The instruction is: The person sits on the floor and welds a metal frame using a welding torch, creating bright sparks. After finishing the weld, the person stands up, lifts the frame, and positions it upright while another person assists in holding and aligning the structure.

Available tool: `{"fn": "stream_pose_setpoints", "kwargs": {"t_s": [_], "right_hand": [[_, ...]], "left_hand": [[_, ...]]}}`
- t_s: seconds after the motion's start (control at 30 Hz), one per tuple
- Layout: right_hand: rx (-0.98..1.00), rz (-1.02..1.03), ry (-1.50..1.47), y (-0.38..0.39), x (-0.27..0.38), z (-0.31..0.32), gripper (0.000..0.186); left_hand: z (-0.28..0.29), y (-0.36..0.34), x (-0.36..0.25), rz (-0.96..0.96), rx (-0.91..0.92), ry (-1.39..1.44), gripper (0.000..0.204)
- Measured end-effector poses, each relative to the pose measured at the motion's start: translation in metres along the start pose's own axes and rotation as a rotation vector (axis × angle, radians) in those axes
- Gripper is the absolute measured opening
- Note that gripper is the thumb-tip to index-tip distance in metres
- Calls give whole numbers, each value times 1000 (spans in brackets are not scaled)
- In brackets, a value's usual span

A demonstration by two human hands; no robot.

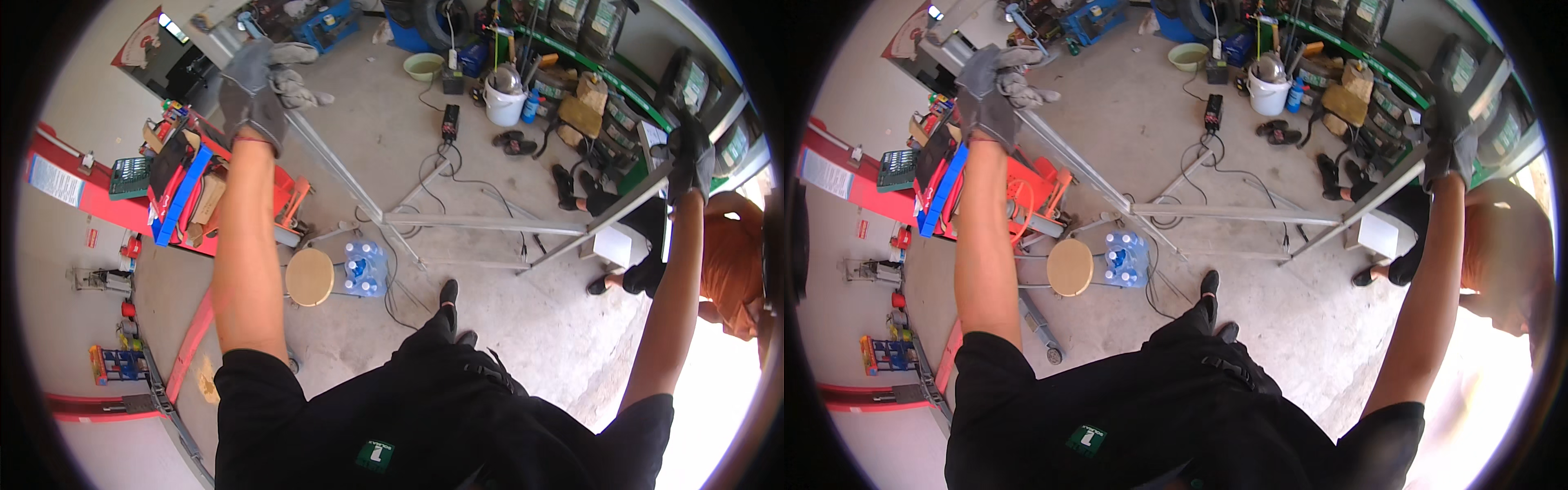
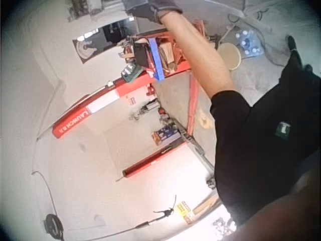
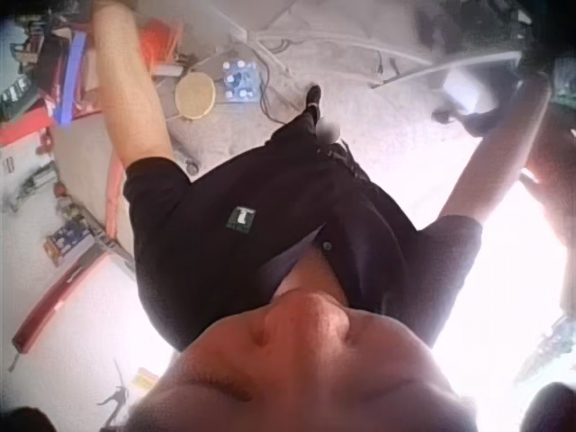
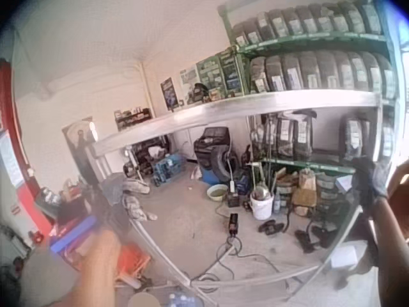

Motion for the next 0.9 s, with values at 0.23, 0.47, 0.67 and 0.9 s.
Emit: {"fn": "stream_pose_setpoints", "kwargs": {"t_s": [0.23, 0.47, 0.67, 0.9], "right_hand": [[-207, -576, -576, -4, 76, 28, 28], [-190, -604, -667, -16, 89, 21, 30], [-238, -708, -678, -37, 73, -9, 31], [-288, -802, -647, -41, 60, -23, 31]], "left_hand": [[4, -6, -3, -248, -8, -265, 43], [15, -25, 22, -138, 105, -247, 51], [16, -48, 45, -89, 136, -213, 53], [0, -52, 56, -217, 62, -317, 50]]}}
Point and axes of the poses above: each hand's wrist, its own y-axis away from the middle knuckle, its own z-axis out of the back of the hand, x = y × z, the point moved 3 cm from there along -y, towards the middle knuckle, and after that the axes turned 6 degrees about y, right-handed, at the moved point
